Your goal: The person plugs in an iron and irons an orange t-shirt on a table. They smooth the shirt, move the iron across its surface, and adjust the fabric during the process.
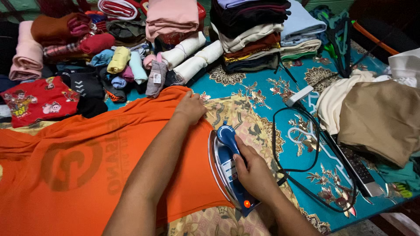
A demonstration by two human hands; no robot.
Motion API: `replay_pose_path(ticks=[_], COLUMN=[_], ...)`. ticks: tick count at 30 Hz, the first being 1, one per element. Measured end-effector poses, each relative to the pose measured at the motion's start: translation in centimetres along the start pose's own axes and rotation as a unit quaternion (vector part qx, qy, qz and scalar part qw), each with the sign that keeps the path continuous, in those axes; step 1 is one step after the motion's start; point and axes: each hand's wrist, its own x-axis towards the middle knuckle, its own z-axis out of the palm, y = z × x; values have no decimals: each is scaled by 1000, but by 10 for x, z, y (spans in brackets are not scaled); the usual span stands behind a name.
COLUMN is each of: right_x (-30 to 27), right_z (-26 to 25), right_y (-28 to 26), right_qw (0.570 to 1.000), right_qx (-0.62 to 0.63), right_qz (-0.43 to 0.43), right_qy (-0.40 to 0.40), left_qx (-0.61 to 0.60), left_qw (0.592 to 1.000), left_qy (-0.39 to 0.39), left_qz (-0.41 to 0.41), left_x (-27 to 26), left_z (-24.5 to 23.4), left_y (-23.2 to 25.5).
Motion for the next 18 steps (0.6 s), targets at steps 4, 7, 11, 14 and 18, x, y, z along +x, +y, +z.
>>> replay_pose_path(ticks=[4,7,11,14,18], right_x=[1,5,22,48,82], right_z=[-1,1,8,18,31], right_y=[-1,-1,3,2,-5], right_qw=[1000,1000,996,997,995], right_qx=[2,-10,-23,-32,-89], right_qz=[9,-3,-84,-62,-32], right_qy=[-8,-6,26,27,24], left_qx=[22,45,52,-10,-171], left_qw=[997,996,984,965,909], left_qy=[76,77,157,239,320], left_qz=[8,-5,-64,-105,-207], left_x=[7,11,3,-9,-31], left_z=[2,3,3,7,22], left_y=[-12,-16,-12,-11,-10])
